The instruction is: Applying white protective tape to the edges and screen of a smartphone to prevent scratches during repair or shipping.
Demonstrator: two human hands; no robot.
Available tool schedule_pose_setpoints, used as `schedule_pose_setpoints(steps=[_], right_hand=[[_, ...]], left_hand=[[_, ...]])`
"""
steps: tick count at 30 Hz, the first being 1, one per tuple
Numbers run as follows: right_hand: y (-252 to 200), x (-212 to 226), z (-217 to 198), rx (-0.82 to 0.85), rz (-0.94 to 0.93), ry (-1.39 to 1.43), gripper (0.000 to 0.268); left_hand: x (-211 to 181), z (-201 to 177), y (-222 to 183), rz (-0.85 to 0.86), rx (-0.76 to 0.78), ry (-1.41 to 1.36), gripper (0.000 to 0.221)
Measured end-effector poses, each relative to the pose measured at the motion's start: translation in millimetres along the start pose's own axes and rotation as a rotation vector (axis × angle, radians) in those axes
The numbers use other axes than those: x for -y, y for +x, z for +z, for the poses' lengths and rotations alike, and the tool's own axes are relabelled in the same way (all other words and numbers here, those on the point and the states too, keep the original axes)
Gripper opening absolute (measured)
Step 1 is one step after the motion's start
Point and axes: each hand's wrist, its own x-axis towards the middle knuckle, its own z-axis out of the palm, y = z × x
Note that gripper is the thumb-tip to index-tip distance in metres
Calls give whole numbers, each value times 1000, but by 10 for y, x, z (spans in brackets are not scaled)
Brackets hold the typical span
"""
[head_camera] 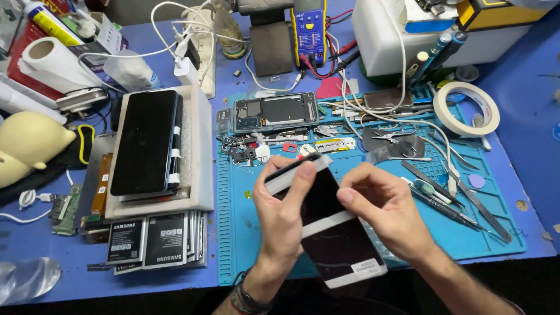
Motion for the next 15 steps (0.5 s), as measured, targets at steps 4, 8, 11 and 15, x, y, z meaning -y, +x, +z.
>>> schedule_pose_setpoints(steps=[4, 8, 11, 15], right_hand=[[-1, 58, -49, 88, 70, 78, 10], [135, 171, 40, 19, -25, 36, 52], [116, 58, 26, -56, -65, -73, 55], [30, 82, 4, 5, -40, 43, 47]], left_hand=[[-56, -11, 27, 86, -63, 103, 29], [44, 82, -153, 50, 39, 125, 26], [97, 159, -235, -15, 78, 106, 25], [-58, 79, -99, 52, 37, 191, 22]])
